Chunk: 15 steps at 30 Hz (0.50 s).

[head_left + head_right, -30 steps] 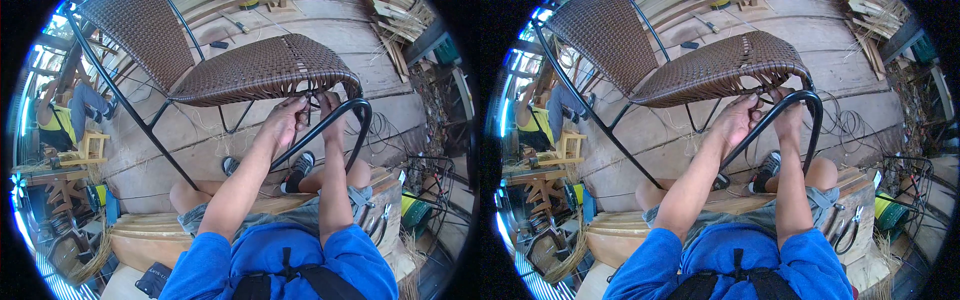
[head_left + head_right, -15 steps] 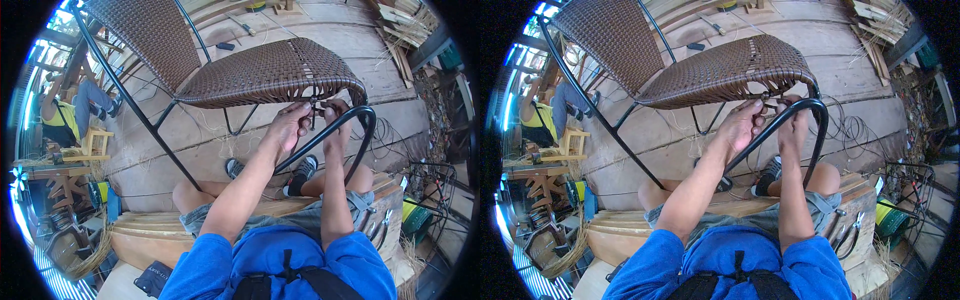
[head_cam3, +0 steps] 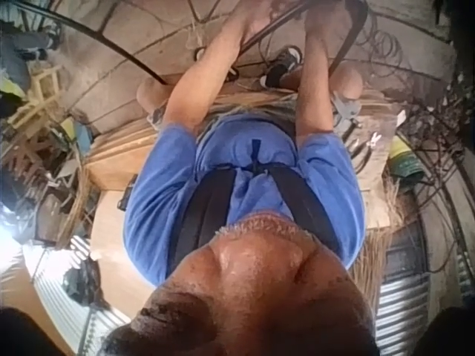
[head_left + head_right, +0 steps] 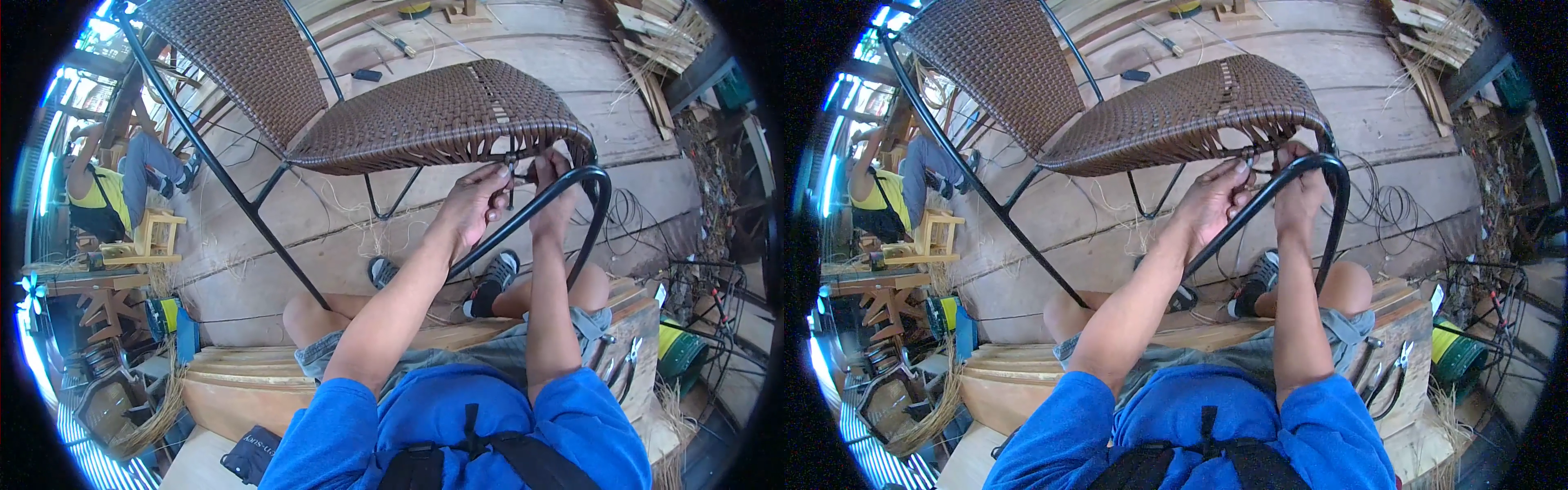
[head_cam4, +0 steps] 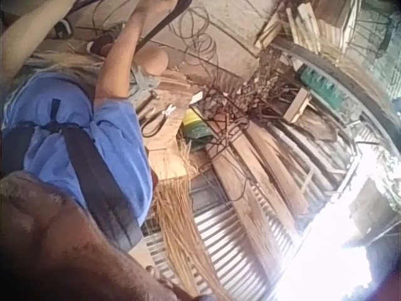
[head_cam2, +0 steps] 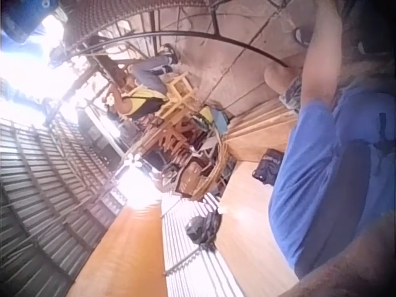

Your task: Repairing a chair by weaving plastic strips through the metal frame.

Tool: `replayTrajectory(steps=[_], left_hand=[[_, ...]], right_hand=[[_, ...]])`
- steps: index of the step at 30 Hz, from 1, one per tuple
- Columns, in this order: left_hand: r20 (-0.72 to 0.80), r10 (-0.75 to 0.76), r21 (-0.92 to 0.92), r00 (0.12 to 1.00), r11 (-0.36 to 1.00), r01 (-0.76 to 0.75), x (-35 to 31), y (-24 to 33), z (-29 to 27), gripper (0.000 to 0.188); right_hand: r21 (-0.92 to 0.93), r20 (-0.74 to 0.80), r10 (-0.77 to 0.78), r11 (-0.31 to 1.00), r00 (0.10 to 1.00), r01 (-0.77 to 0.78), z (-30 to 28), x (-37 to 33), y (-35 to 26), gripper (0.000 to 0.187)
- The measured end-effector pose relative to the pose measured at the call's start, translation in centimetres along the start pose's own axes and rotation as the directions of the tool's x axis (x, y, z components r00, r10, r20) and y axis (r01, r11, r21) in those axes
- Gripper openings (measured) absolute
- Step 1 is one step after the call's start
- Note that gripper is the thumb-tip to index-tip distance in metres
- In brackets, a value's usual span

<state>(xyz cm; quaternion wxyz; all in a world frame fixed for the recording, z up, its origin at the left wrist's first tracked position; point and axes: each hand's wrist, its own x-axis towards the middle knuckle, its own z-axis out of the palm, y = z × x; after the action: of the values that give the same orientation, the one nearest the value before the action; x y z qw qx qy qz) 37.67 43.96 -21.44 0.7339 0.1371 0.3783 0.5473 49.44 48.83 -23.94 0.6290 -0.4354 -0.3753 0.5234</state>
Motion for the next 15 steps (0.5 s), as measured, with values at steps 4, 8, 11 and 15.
replayTrajectory(steps=[4,8,11,15], left_hand=[[0.014,0.02,-0.012,1.0,1.0,-0.02,0.2,-0.3,-0.2,0.017],[0.001,0.006,-0.028,1.0,1.0,-0.006,0.2,-0.3,-0.4,0.016],[-0.018,0.014,-0.012,1.0,1.0,-0.014,0.1,-0.2,-0.4,0.018],[-0.033,0.01,-0.021,0.999,1.0,-0.01,-0.2,-0.1,-0.3,0.022]], right_hand=[[-0.097,0.057,-0.029,0.995,0.998,0.034,-0.1,0.2,0.1,0.012],[-0.275,0.143,0.077,0.961,0.987,-0.035,-0.1,-1.1,-0.3,0.012],[-0.1,0.073,0.076,0.993,0.994,-0.068,0.6,-1.5,-0.6,0.015],[0.303,-0.04,0.197,0.937,0.98,-0.176,1.5,-2.0,-1.1,0.012]])
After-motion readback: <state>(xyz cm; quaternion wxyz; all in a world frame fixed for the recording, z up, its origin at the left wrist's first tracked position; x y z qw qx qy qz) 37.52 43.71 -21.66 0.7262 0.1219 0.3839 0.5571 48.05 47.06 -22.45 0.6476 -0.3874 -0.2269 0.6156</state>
